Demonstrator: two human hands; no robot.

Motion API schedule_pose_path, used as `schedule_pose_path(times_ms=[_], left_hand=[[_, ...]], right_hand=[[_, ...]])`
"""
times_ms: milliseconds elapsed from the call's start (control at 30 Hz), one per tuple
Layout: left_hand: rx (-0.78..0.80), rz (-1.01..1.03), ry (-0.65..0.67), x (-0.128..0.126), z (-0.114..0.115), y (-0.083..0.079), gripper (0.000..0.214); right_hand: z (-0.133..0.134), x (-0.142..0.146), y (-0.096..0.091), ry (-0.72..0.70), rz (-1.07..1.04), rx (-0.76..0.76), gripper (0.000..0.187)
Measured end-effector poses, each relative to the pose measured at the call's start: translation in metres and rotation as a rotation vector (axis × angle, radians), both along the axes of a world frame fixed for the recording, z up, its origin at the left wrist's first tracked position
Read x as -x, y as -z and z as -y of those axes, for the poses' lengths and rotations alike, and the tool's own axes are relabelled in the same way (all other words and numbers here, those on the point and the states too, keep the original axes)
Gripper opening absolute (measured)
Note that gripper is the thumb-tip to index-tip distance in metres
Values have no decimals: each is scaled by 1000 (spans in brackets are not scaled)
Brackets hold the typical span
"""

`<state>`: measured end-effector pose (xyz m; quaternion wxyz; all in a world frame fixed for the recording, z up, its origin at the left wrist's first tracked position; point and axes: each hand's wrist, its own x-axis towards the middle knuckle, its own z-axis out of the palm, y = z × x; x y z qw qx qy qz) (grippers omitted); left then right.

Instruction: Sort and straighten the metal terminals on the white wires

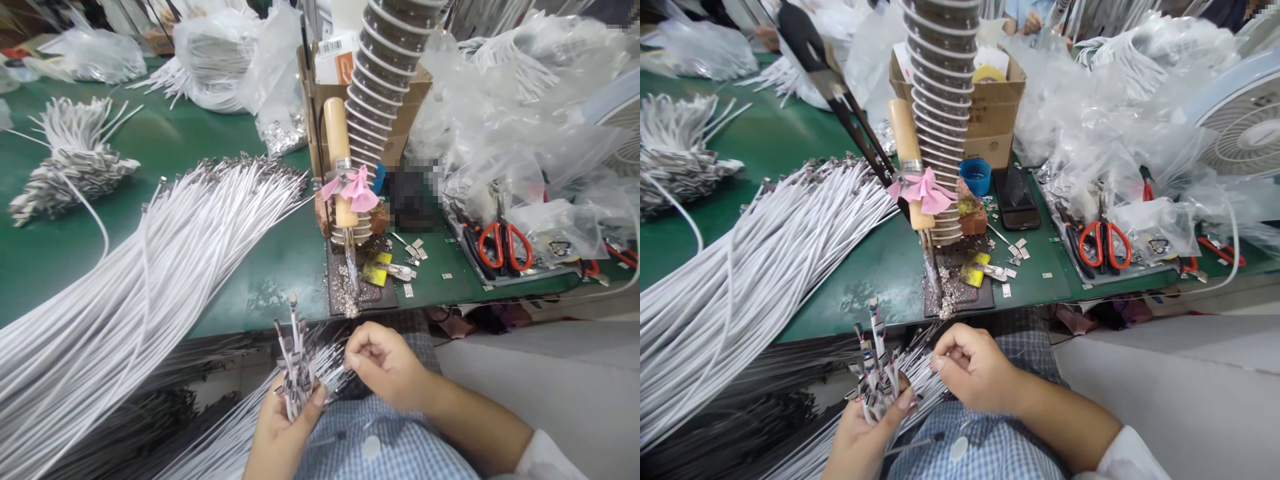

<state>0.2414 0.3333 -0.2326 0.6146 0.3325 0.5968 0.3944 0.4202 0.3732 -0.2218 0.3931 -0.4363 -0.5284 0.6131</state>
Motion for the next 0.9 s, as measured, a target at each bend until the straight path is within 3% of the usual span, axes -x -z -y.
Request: schedule_pose_path(times_ms=[133,267,500,733,900], left_hand=[[41,32,-79,-2,0,1,33],[64,2,-74,-3,0,-1,33],[6,-32,4,-4,-1,-3,29],[-11,-34,128,0,3,1,22],[-38,-59,183,2,3,2,19]], right_hand=[[-1,0,-3,8,-52,9,5],[1,-1,-3,-4,-66,-8,8],[-2,-4,-5,22,-97,-18,18],[-10,-7,-5,9,78,-74,12],[-8,-5,-3,16,-28,3,9]])
